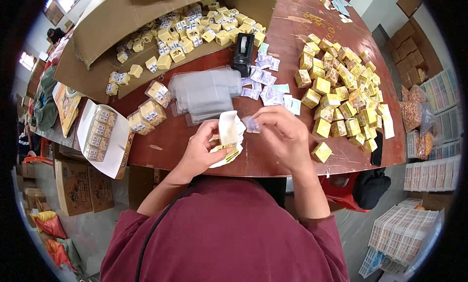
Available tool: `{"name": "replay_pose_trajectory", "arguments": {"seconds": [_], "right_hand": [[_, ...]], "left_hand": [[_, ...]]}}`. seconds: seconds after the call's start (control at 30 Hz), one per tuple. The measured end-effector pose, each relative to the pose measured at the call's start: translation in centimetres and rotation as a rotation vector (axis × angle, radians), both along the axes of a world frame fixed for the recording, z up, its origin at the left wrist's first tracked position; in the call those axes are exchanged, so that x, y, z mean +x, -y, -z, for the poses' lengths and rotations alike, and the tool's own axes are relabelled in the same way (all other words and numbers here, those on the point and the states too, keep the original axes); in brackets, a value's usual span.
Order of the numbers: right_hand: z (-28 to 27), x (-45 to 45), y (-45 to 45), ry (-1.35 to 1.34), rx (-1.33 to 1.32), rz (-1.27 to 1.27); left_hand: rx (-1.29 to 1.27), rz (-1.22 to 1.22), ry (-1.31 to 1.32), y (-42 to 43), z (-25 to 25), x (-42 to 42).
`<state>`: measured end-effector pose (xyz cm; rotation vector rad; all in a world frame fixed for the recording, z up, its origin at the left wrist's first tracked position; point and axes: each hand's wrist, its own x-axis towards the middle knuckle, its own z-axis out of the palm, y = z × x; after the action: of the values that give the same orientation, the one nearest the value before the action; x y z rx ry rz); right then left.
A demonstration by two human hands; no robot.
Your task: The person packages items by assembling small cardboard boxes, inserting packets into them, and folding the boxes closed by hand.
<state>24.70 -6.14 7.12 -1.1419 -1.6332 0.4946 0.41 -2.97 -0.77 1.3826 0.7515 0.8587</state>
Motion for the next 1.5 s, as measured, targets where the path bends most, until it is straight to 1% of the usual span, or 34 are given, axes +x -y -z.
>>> {"name": "replay_pose_trajectory", "arguments": {"seconds": [0.03,0.07,0.13,0.17,0.27,0.3,0.4,0.43,0.53,0.57,0.6,0.63,0.67,0.77,0.83,0.87,0.9,0.93,0.97,1.07,1.17,1.2,1.23,1.27,1.33,1.37,1.43,1.5], "right_hand": [[-1.2,-1.0,0.5,0.041,0.013,-0.043],[-1.0,-1.8,1.1,0.004,-0.060,-0.040],[-0.7,-2.5,0.6,0.293,0.099,0.062],[-0.2,-2.7,0.7,0.311,0.054,0.091],[-1.2,-3.8,0.9,0.511,0.044,0.144],[-0.7,-3.9,0.9,0.546,0.017,0.139],[-0.7,-4.5,1.2,0.749,0.021,0.179],[-1.1,-4.4,1.4,0.801,-0.018,0.136],[-2.0,-3.2,1.8,0.656,-0.064,0.003],[-2.0,-2.6,1.8,0.608,-0.025,0.067],[-1.1,-1.8,1.6,0.455,0.026,0.146],[-0.1,-0.7,1.6,0.348,0.022,0.140],[0.5,0.0,1.6,0.242,0.017,0.136],[-1.2,-1.1,1.7,0.227,0.052,-0.016],[-0.8,-1.2,2.0,0.311,0.076,-0.104],[-0.4,-1.3,2.1,0.351,0.089,-0.152],[0.0,-1.1,2.2,0.384,0.100,-0.160],[0.0,-1.2,2.4,0.349,0.102,-0.139],[0.0,-1.3,2.6,0.314,0.104,-0.119],[-0.3,-1.9,2.5,0.219,0.137,-0.051],[0.8,-1.8,2.3,0.071,0.106,-0.115],[1.4,-1.8,2.2,0.012,0.082,-0.157],[1.8,-2.2,2.4,-0.129,0.064,-0.167],[1.9,-2.5,2.5,-0.160,0.047,-0.151],[2.1,-2.8,2.8,-0.224,0.013,-0.118],[1.9,-2.7,2.7,-0.135,0.040,-0.140],[1.1,-1.9,2.4,0.044,0.091,-0.184],[0.9,-1.5,2.4,0.041,0.071,-0.235]], "left_hand": [[0.010,0.010,-0.011,0.0,-0.3,0.5],[0.021,0.018,-0.020,0.1,-0.8,1.0],[0.056,-0.022,-0.011,0.5,-1.2,1.6],[0.072,-0.052,-0.012,0.6,-1.5,1.6],[0.533,-0.144,-0.301,0.6,-3.4,1.1],[0.602,-0.173,-0.304,0.7,-3.0,1.1],[0.675,-0.156,-0.339,0.8,-2.8,1.1],[0.660,-0.145,-0.350,0.9,-2.5,1.1],[0.384,-0.085,-0.218,0.9,-1.8,1.0],[0.310,-0.077,-0.141,0.9,-1.8,0.9],[0.237,-0.071,-0.062,0.9,-1.8,0.8],[0.163,-0.064,0.016,0.9,-1.7,0.6],[0.169,-0.036,0.052,0.9,-1.5,0.5],[0.188,0.043,0.151,0.8,-1.1,0.5],[0.197,0.074,0.203,1.1,-1.7,0.7],[0.213,0.087,0.181,1.2,-1.8,0.6],[0.230,0.097,0.157,1.4,-1.8,0.4],[0.247,0.107,0.133,1.6,-2.0,0.3],[0.196,0.096,0.155,1.8,-2.3,0.3],[0.614,0.111,-0.074,0.7,-3.3,-0.5],[0.657,0.143,-0.088,0.3,-4.0,-0.6],[0.498,0.113,-0.009,0.7,-3.9,-0.4],[0.339,0.082,0.070,1.3,-3.8,0.0],[0.178,0.051,0.146,1.7,-3.7,0.2],[0.127,0.039,0.180,1.7,-4.2,0.4],[0.103,0.032,0.198,1.7,-4.5,0.4],[0.181,0.089,0.082,1.4,-4.7,0.0],[0.278,0.115,-0.002,1.0,-4.7,-0.3]]}}
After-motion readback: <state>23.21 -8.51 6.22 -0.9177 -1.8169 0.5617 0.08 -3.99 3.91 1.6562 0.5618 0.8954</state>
